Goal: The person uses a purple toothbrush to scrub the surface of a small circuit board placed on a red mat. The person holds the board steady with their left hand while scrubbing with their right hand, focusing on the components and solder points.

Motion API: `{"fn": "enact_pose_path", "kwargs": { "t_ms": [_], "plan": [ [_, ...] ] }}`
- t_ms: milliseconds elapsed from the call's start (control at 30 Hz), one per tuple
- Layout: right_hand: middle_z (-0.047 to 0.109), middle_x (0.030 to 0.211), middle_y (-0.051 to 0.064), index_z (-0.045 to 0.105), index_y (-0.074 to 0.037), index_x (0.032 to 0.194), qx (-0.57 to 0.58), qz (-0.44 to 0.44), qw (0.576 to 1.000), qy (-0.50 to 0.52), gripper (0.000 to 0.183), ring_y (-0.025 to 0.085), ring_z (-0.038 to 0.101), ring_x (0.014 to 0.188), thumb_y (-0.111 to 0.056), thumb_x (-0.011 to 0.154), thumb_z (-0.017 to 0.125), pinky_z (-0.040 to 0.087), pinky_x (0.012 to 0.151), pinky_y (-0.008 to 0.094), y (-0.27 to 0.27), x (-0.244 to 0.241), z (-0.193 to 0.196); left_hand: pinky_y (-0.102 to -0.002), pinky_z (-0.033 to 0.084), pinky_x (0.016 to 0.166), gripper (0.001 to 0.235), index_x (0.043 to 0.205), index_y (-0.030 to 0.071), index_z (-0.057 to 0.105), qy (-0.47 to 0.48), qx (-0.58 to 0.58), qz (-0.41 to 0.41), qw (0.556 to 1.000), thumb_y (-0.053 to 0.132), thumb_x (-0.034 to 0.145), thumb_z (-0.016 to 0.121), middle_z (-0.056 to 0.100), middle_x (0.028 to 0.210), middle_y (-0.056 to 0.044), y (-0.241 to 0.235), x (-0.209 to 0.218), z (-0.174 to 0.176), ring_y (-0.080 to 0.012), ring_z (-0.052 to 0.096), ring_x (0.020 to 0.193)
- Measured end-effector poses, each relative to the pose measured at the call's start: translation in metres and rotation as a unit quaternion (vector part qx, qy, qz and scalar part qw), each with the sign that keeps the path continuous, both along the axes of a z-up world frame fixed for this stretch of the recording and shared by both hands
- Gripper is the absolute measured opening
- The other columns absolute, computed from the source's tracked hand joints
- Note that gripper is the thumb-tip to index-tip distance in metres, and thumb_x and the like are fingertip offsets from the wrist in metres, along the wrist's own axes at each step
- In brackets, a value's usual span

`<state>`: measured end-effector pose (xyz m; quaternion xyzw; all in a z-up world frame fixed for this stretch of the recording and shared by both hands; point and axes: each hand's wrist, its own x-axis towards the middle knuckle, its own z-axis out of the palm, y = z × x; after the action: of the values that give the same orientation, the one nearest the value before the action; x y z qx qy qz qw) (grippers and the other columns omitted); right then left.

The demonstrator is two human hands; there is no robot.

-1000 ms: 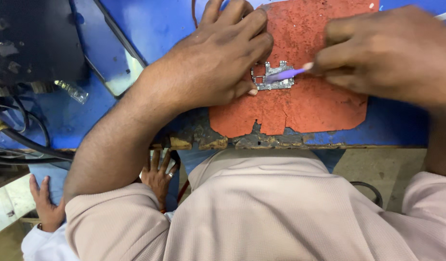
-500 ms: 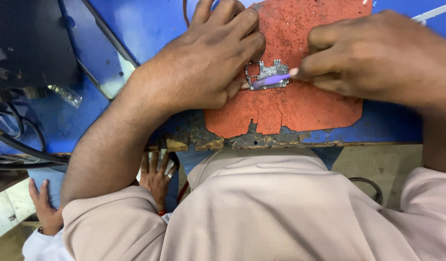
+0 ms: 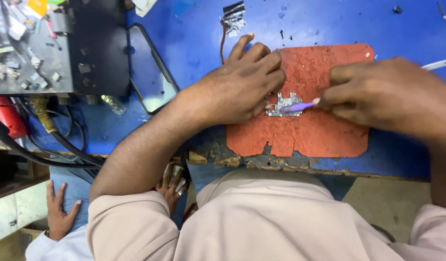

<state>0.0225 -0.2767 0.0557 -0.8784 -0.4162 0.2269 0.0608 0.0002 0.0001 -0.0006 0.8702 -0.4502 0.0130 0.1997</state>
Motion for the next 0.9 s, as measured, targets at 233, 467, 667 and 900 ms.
{"fn": "enact_pose_path", "kwargs": {
  "t_ms": [233,467,667,900],
  "plan": [
    [0.062,0.087,-0.001,0.077,-0.029,0.110,-0.035,0.018,0.999,0.005,0.030,0.024,0.068,0.080,-0.029,0.080,0.074,0.055,0.061,0.043,0.003,-0.002,-0.004,-0.061,0.028,0.114,0.030,0.105,0.005,0.065,0.015,0.007,0.003,1.000,0.017,0.079,0.075,0.055,0.114,-0.014,-0.004,0.000,0.003,-0.0337,0.051,0.117],
    [0.062,0.083,0.000,0.077,-0.027,0.113,-0.002,0.027,1.000,0.007,0.031,0.023,0.068,0.080,-0.028,0.082,0.073,0.055,0.061,0.042,0.008,-0.008,-0.009,-0.061,0.028,0.114,0.032,0.107,0.005,0.066,0.028,0.024,0.001,0.999,0.017,0.079,0.075,0.055,0.115,-0.013,-0.003,0.001,0.005,-0.0338,0.050,0.119],
    [0.065,0.086,-0.004,0.078,-0.027,0.105,-0.003,0.014,1.000,0.011,0.030,0.023,0.068,0.078,-0.030,0.076,0.076,0.055,0.061,0.041,-0.009,0.001,-0.006,-0.061,0.028,0.115,0.033,0.109,0.005,0.066,0.014,0.030,-0.002,0.999,0.015,0.078,0.075,0.055,0.116,-0.013,-0.002,0.001,0.003,-0.0339,0.050,0.119],
    [0.062,0.085,0.002,0.078,-0.028,0.114,0.004,0.012,1.000,0.015,0.031,0.025,0.067,0.080,-0.031,0.083,0.076,0.055,0.063,0.042,0.000,-0.006,-0.014,-0.062,0.028,0.114,0.033,0.108,0.004,0.065,0.018,0.003,-0.006,1.000,0.017,0.080,0.076,0.055,0.115,-0.014,-0.002,0.000,0.004,-0.0350,0.050,0.118]
  ]
}}
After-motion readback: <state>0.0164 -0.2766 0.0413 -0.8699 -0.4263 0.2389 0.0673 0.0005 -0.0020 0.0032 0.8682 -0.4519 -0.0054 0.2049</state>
